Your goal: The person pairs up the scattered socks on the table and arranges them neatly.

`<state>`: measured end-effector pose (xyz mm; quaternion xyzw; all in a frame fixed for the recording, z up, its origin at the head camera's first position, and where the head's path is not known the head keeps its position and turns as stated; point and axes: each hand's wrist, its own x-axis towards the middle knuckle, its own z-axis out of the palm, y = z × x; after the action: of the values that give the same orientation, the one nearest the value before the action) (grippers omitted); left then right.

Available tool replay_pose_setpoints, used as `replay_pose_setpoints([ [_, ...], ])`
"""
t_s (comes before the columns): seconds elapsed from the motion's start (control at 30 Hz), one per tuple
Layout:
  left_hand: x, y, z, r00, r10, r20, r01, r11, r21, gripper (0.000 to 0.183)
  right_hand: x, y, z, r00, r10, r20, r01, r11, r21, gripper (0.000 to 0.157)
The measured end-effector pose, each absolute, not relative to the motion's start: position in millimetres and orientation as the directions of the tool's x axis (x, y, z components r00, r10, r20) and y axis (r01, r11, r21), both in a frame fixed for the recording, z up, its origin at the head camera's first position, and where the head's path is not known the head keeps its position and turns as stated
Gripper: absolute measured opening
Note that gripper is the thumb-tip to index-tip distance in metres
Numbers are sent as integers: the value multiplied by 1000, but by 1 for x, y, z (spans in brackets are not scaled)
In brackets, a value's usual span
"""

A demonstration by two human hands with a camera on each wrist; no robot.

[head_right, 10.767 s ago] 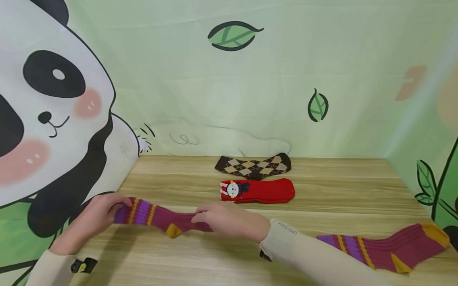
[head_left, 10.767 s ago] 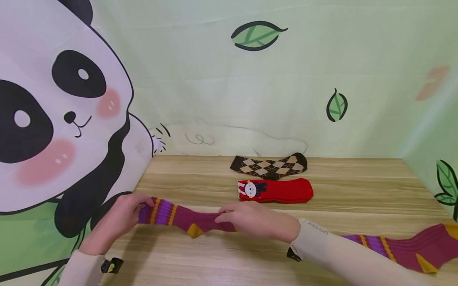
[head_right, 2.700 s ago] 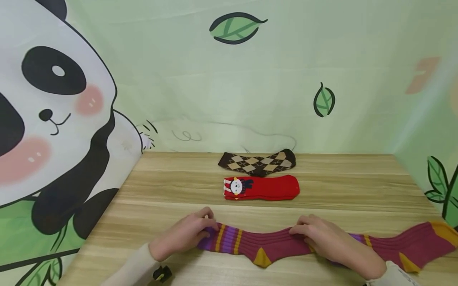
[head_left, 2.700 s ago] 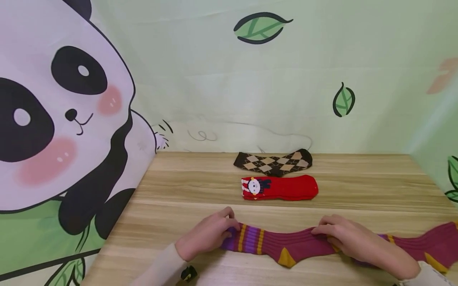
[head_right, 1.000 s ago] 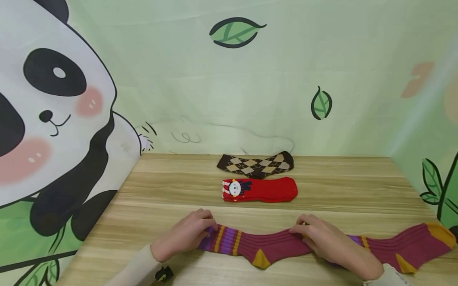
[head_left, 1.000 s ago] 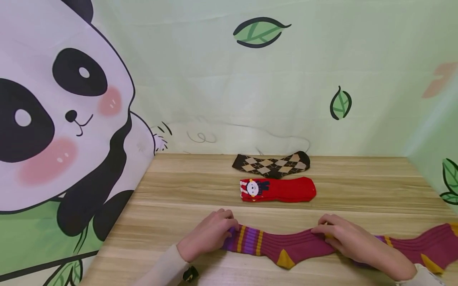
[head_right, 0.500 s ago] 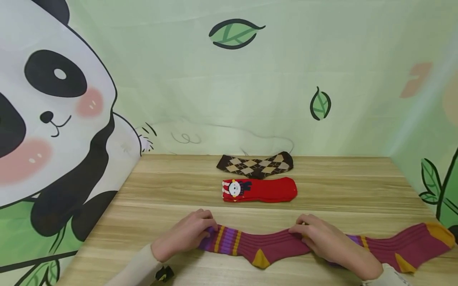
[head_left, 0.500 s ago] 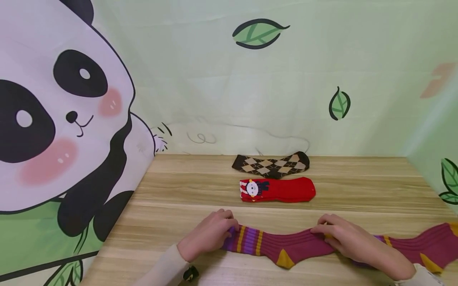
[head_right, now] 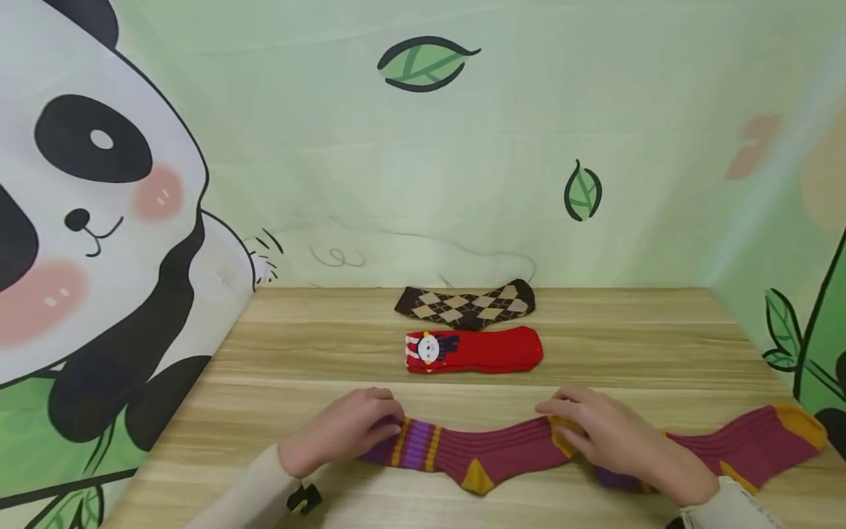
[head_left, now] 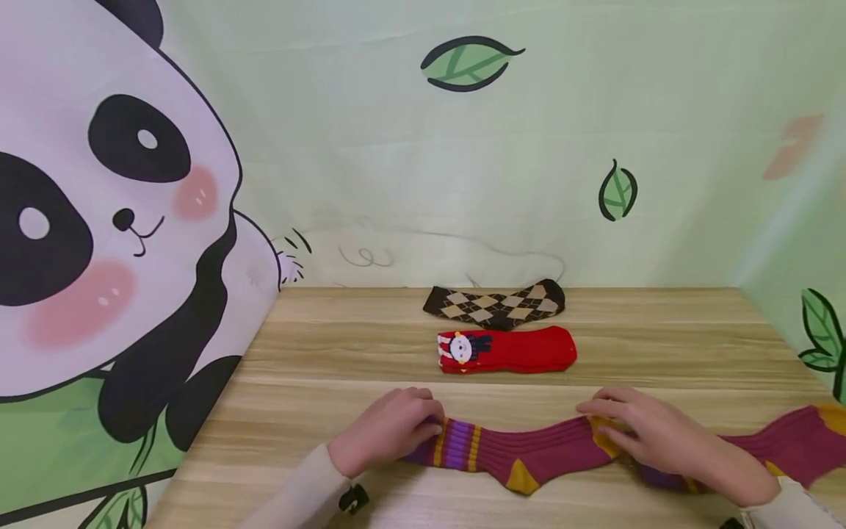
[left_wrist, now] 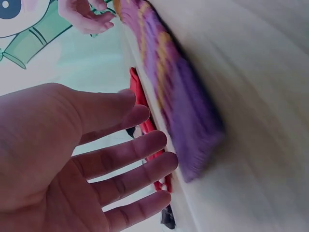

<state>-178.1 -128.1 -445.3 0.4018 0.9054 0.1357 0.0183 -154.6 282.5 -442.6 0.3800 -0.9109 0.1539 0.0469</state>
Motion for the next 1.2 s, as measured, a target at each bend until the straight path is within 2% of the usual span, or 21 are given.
replay_pose_setpoints([
  [0.23,-179,-100,-430,-646,761,51,747,618,245,11,-155,306,-430,-723,-649,236,-688,709,-156,47],
  [0.53,-188,-48,-424,-535,839,105,839,512,185,15,-156,348,-426,-732,-589,344,-643,764,-60,64],
  [0.73,-189,-10,-418,-550,831,83,829,531,178,23,-162,378,-430,-709,-590,387,-646,763,-22,70],
  [0.87,-188,15,-415,-567,819,94,822,554,130,27,-163,396,-432,-755,-549,357,-608,791,-70,70],
  [0.97,-186,36,-415,-562,818,125,827,555,85,31,-162,408,-433,-793,-515,325,-568,818,-91,77],
  [1.2,-180,75,-417,-550,820,155,831,556,7,41,-164,426,-440,-833,-474,285,-517,851,-95,89],
])
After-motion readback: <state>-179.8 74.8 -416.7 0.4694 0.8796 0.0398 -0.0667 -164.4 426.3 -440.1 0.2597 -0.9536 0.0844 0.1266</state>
